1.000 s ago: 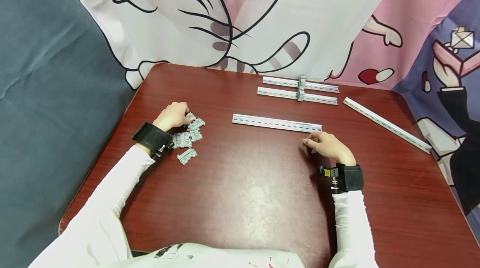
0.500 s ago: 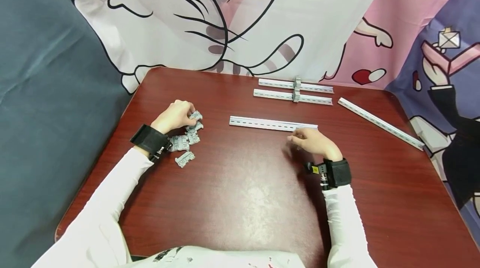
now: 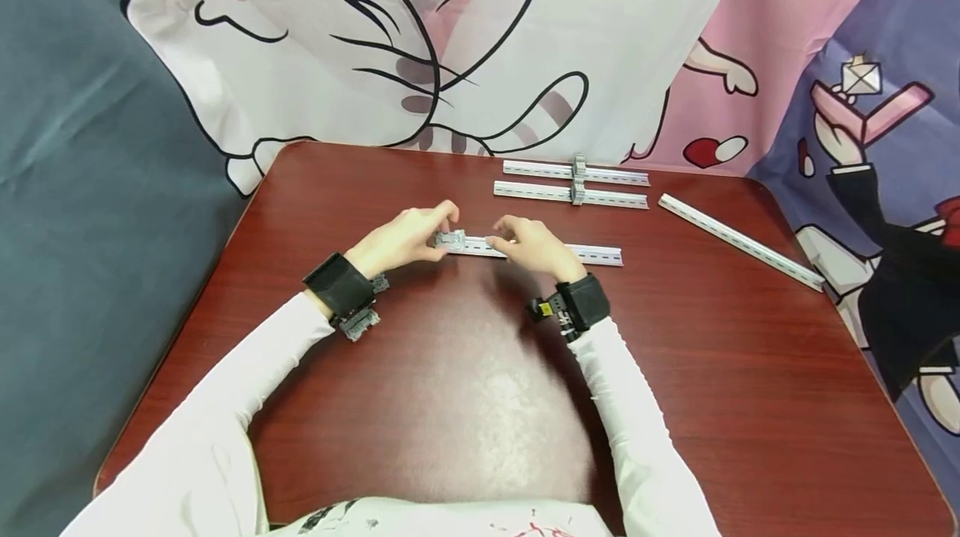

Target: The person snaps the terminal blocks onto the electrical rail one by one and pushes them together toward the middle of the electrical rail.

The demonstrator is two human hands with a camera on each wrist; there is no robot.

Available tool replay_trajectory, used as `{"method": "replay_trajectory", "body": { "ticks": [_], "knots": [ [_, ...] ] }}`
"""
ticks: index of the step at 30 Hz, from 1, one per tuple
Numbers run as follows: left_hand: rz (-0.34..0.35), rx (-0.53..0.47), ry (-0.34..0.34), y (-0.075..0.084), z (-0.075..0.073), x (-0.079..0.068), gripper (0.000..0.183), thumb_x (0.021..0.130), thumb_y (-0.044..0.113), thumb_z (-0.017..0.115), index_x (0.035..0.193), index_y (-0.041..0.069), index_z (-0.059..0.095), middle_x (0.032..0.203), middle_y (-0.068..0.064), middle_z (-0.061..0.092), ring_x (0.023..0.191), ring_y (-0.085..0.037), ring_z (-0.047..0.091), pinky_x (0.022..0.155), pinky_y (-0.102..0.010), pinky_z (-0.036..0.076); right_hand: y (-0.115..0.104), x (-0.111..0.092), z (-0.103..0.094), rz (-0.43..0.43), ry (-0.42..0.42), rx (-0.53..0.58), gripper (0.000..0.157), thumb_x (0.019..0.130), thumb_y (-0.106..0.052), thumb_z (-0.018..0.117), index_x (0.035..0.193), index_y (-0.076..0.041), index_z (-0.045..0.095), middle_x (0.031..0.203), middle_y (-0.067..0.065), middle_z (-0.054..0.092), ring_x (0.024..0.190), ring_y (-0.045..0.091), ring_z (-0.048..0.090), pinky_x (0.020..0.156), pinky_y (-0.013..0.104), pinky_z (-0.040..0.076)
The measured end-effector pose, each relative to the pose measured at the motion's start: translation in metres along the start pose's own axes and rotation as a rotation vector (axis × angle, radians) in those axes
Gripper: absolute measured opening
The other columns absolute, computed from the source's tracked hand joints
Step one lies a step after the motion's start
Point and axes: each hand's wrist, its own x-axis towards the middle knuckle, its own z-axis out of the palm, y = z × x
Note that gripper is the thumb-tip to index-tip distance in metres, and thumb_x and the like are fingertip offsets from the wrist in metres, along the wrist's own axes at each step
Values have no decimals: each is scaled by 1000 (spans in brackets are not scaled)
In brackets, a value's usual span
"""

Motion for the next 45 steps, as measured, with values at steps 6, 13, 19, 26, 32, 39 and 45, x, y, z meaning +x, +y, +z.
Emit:
{"method": "replay_trajectory", "body": {
  "ticks": [6, 13, 19, 26, 32, 39, 45],
  "knots": [
    [140, 48, -38, 0, 11, 5, 44, 77, 1, 74, 112, 6, 48, 100, -9, 62, 78, -21, 64, 73, -29, 53, -17, 30, 15, -47, 38, -28, 27, 91, -24, 67, 107, -2, 72, 91, 7, 73, 76, 16, 63, 70, 30, 49],
    [320, 301, 89, -8, 19, 7, 46, 75, 9, 76, 113, 7, 52, 97, -6, 53, 71, -18, 52, 67, -30, 44, -28, 52, 22, 16, 69, -98, 32, 83, -15, 73, 58, -13, 54, 56, -7, 40, 56, 10, 38, 55, 24, 33],
    [194, 350, 78, -18, 23, -3, 27, 77, 14, 73, 100, 8, 59, 91, -4, 58, 78, -20, 57, 67, -34, 44, -26, 52, 33, 135, 77, -8, 12, 80, -11, 68, 69, -8, 69, 59, -3, 60, 52, 6, 50, 53, 21, 39],
    [-32, 325, -172, -24, 25, -10, 7, 85, 18, 68, 90, 14, 72, 89, 0, 71, 93, -24, 63, 75, -42, 48, -26, 54, 48, 242, 100, 119, 11, 84, -10, 62, 84, 0, 65, 79, 16, 72, 52, 11, 68, 51, 21, 52],
    [-62, 321, -294, -18, 25, -11, 14, 91, 21, 62, 100, 15, 71, 110, -1, 68, 114, -28, 59, 84, -47, 48, -33, 59, 48, 264, 120, 29, 13, 85, -14, 63, 84, -1, 67, 77, 14, 73, 56, 17, 71, 58, 22, 51],
    [-111, 300, -350, -13, 19, -7, 15, 94, 20, 58, 95, 13, 71, 113, -7, 64, 123, -32, 53, 92, -50, 46, -36, 64, 49, 267, 108, -24, 22, 87, -16, 64, 73, -1, 72, 60, 9, 70, 58, 21, 72, 51, 20, 45],
    [-177, 254, -394, -11, 20, -5, 14, 94, 20, 57, 89, 11, 67, 114, -7, 64, 122, -30, 52, 95, -49, 44, -36, 70, 53, 260, 113, -59, 22, 84, -13, 63, 67, -2, 72, 54, 7, 67, 54, 22, 70, 46, 19, 42]
  ]
}}
